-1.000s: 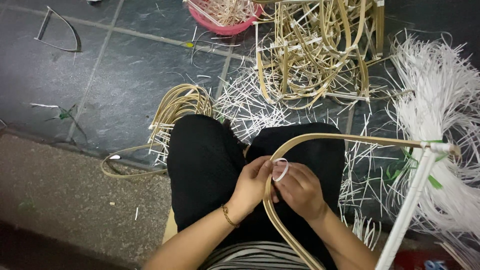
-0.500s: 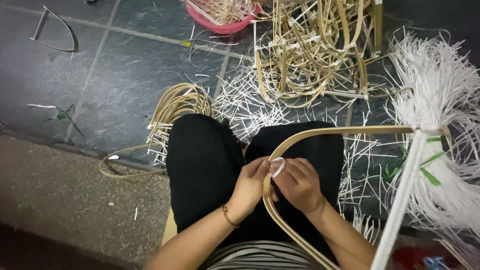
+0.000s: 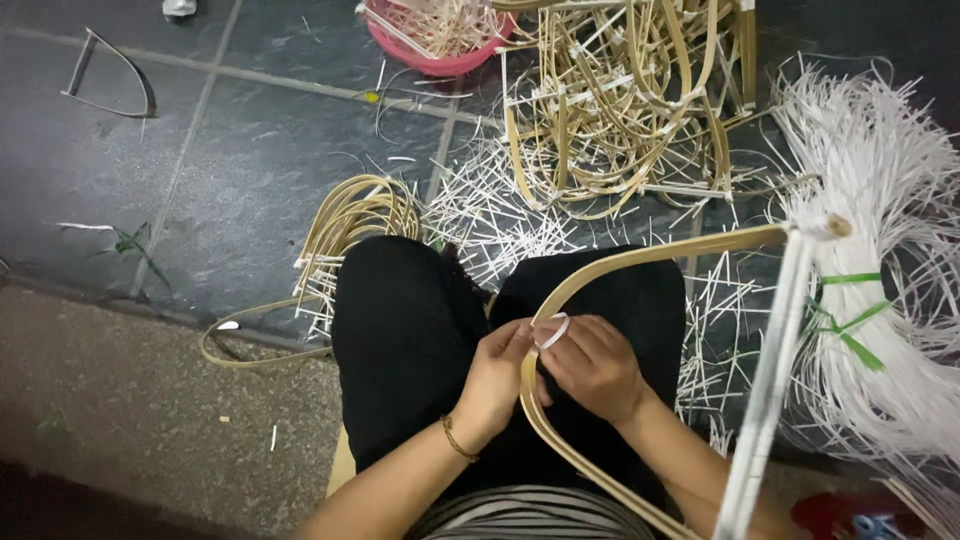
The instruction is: The person is assembling and taping curved bamboo strips to create a frame structure.
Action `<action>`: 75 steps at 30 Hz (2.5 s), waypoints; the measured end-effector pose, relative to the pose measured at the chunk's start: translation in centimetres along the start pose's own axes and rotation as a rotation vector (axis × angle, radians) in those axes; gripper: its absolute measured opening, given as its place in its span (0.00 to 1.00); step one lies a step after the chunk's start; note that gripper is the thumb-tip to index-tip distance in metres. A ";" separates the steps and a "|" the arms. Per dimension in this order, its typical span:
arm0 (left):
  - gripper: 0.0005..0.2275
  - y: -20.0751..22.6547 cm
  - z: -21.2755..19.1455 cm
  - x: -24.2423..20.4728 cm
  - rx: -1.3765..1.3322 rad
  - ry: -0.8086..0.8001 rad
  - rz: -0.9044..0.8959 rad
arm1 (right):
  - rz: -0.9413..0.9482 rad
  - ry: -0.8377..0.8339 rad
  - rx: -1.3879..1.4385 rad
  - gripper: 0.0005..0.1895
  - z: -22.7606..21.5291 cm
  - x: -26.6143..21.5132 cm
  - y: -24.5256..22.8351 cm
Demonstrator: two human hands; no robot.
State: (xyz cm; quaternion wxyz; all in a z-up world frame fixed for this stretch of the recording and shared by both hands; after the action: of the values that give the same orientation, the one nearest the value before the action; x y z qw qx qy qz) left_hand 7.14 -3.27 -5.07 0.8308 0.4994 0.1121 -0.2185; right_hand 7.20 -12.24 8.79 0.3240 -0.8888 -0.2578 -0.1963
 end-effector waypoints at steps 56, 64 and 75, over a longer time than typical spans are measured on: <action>0.14 -5.5 -1.7 1.9 -0.066 -0.142 -0.272 | -0.005 -0.267 -0.067 0.08 0.1 0.5 1.7; 0.12 -4.1 -2.4 0.3 -0.213 -0.104 -0.353 | 0.849 0.031 -0.136 0.07 -7.2 -6.6 15.3; 0.15 -3.0 1.5 -1.0 0.143 -0.369 -0.353 | 0.566 -0.099 0.389 0.08 -2.9 -4.0 6.9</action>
State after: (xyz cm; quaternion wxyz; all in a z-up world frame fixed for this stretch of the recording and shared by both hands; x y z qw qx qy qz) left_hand 4.81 -5.54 -6.28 0.7488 0.4811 0.0283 -0.4550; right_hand 7.59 -20.06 5.54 0.5161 -0.8551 -0.0493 -0.0024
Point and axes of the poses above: each hand's wrist, its own x-axis towards the middle knuckle, its own z-axis out of the palm, y = z × x, the point moved 10 cm from there along x, towards the middle knuckle, and after that the axes turned 9 degrees about z, right-handed, at the moved point
